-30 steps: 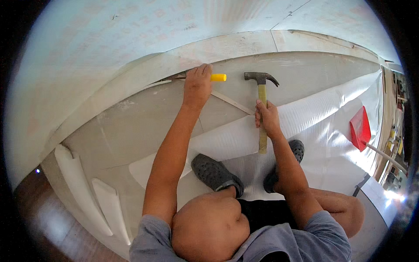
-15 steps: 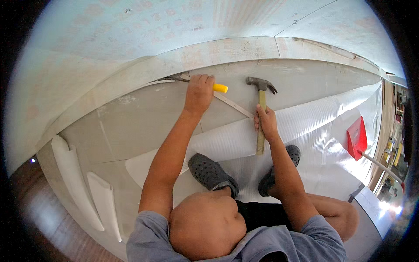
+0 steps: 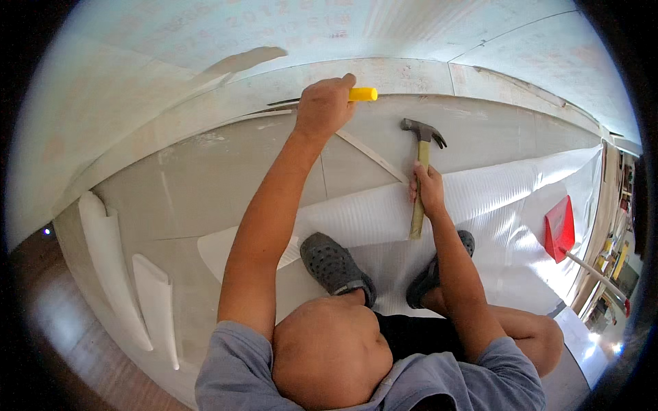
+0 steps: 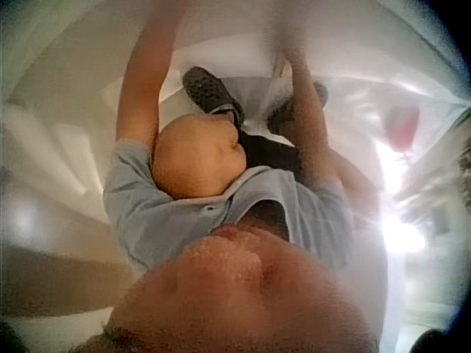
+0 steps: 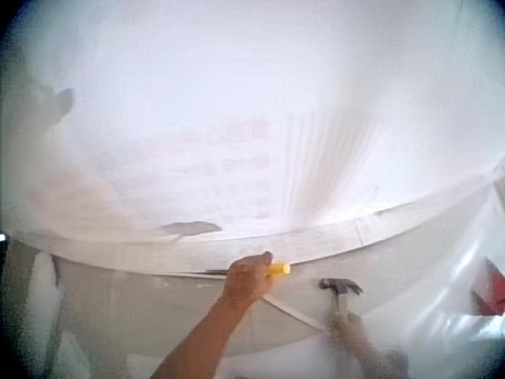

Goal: The person uses a hammer and a yellow-handled scraper to tap along the seam where the wall meets the floor, moving along the perimeter while squatting.

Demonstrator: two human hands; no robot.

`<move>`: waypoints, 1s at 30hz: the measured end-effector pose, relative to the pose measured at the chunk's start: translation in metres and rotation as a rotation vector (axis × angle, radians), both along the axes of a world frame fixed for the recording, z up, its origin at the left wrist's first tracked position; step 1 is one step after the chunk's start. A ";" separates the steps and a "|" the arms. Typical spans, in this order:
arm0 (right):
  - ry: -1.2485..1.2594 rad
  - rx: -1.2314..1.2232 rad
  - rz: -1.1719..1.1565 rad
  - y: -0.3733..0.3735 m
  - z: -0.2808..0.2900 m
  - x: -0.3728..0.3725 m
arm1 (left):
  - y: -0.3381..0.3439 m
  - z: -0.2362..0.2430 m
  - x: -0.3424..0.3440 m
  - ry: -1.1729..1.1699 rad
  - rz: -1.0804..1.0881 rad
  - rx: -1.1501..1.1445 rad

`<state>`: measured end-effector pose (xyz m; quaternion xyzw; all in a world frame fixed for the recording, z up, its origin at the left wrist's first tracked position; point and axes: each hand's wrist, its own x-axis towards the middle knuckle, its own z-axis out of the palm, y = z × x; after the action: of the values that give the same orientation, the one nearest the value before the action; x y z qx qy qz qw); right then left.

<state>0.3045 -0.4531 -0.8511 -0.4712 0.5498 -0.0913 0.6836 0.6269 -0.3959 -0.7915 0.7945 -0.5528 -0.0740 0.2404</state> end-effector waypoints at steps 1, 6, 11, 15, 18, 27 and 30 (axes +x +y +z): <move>0.008 0.009 -0.014 0.002 0.001 0.001 | 0.005 -0.002 0.003 0.009 0.012 0.007; 0.014 0.011 -0.029 0.004 0.006 0.004 | 0.034 -0.023 0.021 0.020 0.007 -0.021; 0.018 0.002 -0.006 0.000 0.000 -0.001 | 0.041 -0.021 0.022 0.004 -0.007 -0.048; -0.015 0.025 -0.007 0.002 0.006 0.000 | 0.030 -0.024 0.029 0.034 0.014 0.080; -0.079 0.018 -0.041 0.005 0.014 0.007 | 0.012 -0.043 0.028 -0.030 -0.002 0.035; -0.328 -0.063 -0.225 0.020 0.093 0.083 | 0.017 -0.056 0.029 0.022 0.025 -0.040; -0.246 -0.066 -0.074 0.019 0.087 0.096 | 0.014 -0.057 0.029 0.013 0.040 -0.057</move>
<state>0.4001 -0.4343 -0.7638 -0.4583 0.4754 -0.1916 0.7262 0.6560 -0.3824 -0.8481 0.7976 -0.5371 -0.0586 0.2681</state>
